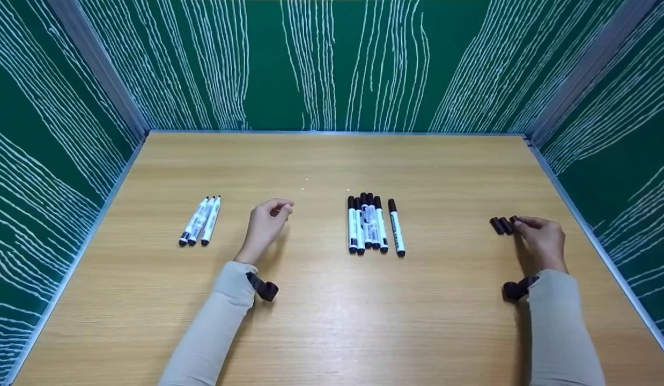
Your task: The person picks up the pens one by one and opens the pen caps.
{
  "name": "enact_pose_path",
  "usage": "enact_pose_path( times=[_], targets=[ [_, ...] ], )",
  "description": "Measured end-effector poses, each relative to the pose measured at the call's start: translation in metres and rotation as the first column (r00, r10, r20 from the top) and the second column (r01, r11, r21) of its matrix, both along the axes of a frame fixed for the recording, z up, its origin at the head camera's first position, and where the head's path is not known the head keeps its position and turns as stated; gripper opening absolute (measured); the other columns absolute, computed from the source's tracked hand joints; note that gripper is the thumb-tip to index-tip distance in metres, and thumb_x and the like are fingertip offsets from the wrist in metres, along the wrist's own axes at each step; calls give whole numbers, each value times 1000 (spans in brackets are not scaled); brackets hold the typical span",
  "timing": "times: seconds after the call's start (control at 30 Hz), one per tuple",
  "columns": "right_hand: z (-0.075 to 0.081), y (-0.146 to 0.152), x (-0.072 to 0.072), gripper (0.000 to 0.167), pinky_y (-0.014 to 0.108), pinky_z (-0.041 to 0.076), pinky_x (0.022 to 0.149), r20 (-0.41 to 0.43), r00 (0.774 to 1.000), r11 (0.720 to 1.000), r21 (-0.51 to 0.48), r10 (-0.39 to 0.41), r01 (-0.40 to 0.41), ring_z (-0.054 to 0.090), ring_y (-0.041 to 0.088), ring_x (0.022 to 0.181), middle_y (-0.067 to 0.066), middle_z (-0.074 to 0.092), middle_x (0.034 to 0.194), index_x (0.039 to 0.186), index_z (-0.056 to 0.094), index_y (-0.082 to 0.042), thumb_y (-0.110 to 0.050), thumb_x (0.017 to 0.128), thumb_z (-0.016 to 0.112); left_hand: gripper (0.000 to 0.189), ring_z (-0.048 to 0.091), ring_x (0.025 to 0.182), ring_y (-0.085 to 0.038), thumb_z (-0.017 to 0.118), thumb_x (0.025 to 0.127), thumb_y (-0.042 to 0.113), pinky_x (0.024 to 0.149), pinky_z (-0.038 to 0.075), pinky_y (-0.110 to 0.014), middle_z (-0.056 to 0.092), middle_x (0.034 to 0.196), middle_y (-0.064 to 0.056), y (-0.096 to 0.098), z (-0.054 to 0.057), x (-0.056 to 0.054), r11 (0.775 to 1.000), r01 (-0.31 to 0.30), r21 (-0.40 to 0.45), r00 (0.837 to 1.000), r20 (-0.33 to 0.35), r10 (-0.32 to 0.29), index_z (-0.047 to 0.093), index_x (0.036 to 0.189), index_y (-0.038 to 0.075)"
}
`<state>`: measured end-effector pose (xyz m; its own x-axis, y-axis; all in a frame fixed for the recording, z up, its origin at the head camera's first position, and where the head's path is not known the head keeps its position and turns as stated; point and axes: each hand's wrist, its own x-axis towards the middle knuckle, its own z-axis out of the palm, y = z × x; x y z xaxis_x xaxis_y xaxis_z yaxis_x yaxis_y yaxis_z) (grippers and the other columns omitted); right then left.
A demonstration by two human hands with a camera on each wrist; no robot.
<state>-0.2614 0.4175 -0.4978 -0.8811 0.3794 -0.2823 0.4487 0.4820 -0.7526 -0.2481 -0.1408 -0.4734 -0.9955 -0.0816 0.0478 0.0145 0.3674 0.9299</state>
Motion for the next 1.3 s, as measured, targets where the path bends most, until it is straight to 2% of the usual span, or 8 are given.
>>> enact_pose_path(
  times=[0.17,0.4,0.8,1.17,1.3],
  targets=[
    [-2,0,1,48,45,33,113,1,1000,1000,-26,-3,3,36,35,138,20,35,151,144,39,-5,-26,102,46,24,59,78,-15,58,94,15,67,48,-21,68,97,-17,0,0,1,1000,2,-14,1000,-5,-2,69,109,0],
    [-4,0,2,48,48,32,112,-18,1000,999,42,19,-18,37,37,136,22,41,147,140,45,0,-28,101,46,22,58,72,-11,59,93,13,62,46,-19,68,94,-21,0,-4,0,999,4,-40,999,-52,-6,70,106,-1],
    [-2,0,0,48,48,25,117,35,999,1000,-25,-3,4,28,37,142,19,31,154,144,39,-4,-28,103,40,21,57,73,-12,59,93,12,64,46,-20,68,95,-21,1,-2,0,999,3,-49,999,-38,-5,70,107,0],
    [1,0,3,51,44,27,117,39,999,993,-114,-38,42,29,32,142,16,28,155,147,34,-7,-32,103,39,21,58,75,-13,59,94,12,65,47,-20,68,97,-22,1,0,2,999,26,-25,999,-39,-27,70,107,0],
    [2,-2,5,54,42,34,113,-12,999,998,-43,-42,41,36,33,138,19,35,152,145,38,-5,-36,101,40,23,61,77,-15,59,94,12,66,49,-19,68,98,-19,4,-1,1,999,39,-23,999,-29,-40,69,109,-2]
  ],
)
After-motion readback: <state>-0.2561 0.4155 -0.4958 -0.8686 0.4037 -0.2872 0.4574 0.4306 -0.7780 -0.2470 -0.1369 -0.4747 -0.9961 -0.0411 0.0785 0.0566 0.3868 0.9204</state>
